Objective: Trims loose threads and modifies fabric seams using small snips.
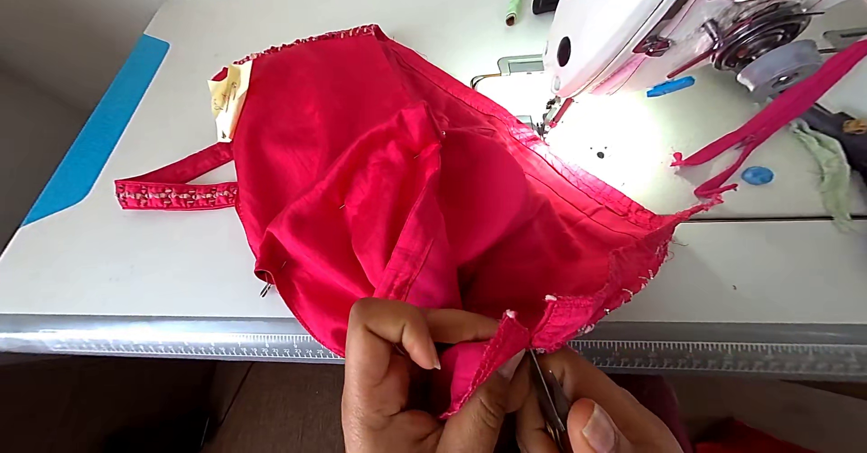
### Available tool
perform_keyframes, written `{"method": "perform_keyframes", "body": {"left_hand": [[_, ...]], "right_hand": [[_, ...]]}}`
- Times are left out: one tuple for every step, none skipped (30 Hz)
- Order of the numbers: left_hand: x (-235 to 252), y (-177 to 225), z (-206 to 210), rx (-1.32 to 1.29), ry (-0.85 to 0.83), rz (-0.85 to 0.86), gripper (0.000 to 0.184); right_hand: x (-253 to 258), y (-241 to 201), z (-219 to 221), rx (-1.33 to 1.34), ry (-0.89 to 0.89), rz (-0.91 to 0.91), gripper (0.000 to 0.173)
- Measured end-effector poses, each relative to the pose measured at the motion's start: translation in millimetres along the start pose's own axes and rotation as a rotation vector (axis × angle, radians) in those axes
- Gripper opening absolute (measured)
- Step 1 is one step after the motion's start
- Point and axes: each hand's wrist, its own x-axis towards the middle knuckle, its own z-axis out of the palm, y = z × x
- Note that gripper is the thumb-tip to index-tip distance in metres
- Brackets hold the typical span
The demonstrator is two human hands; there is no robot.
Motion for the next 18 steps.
{"method": "perform_keyframes", "body": {"left_hand": [[-0.1,0.1,-0.5,0.019,-0.007,0.006,0.033],[-0.6,0.1,-1.4,0.044,-0.015,0.011,0.032],[-1.3,0.1,-2.0,0.066,-0.021,0.017,0.030],[-2.0,-0.4,-2.0,0.074,-0.027,0.027,0.029],[-3.1,-1.5,-1.3,0.068,-0.027,0.037,0.028],[-4.2,-2.9,0.0,0.060,-0.017,0.047,0.028],[-5.3,-4.1,1.4,0.048,-0.004,0.051,0.027],[-6.0,-5.0,2.4,0.032,0.008,0.048,0.028],[-6.4,-5.5,2.9,0.015,0.015,0.039,0.029],[-6.8,-5.7,3.3,0.010,0.022,0.028,0.030],[-6.7,-5.7,3.8,0.008,0.035,0.019,0.031],[-6.0,-5.5,4.0,-0.001,0.046,0.011,0.032],[-5.3,-5.3,3.8,-0.012,0.049,0.004,0.032],[-4.7,-4.8,3.4,-0.022,0.048,-0.006,0.033],[-4.3,-4.2,3.2,-0.038,0.047,-0.017,0.034],[-3.7,-3.5,3.0,-0.051,0.044,-0.023,0.035],[-3.3,-2.9,2.6,-0.054,0.036,-0.025,0.035],[-3.2,-2.5,2.2,-0.047,0.028,-0.023,0.034]], "right_hand": [[0.3,-0.5,0.0,-0.008,0.004,-0.001,0.048],[0.7,-1.3,-0.2,-0.026,0.010,0.000,0.047],[1.2,-2.2,-0.2,-0.054,0.022,0.002,0.046],[1.7,-3.2,-0.1,-0.079,0.035,0.006,0.044],[2.2,-4.1,0.2,-0.099,0.047,0.009,0.042],[2.7,-4.6,0.6,-0.116,0.056,0.007,0.040],[3.3,-4.9,1.0,-0.133,0.063,0.004,0.040],[3.8,-5.2,1.1,-0.150,0.070,0.002,0.039],[4.2,-5.5,1.3,-0.169,0.080,0.003,0.039],[4.4,-5.7,1.1,-0.183,0.084,0.007,0.039],[4.4,-5.6,0.5,-0.188,0.081,0.011,0.038],[4.5,-5.3,-0.2,-0.178,0.074,0.013,0.038],[4.5,-5.1,-0.8,-0.157,0.065,0.018,0.038],[4.3,-5.1,-1.4,-0.130,0.052,0.027,0.038],[4.0,-5.3,-2.0,-0.103,0.036,0.036,0.039],[3.7,-5.6,-2.5,-0.081,0.022,0.043,0.039],[3.6,-6.0,-2.7,-0.067,0.015,0.046,0.040],[3.5,-6.4,-2.8,-0.061,0.015,0.046,0.039]]}}
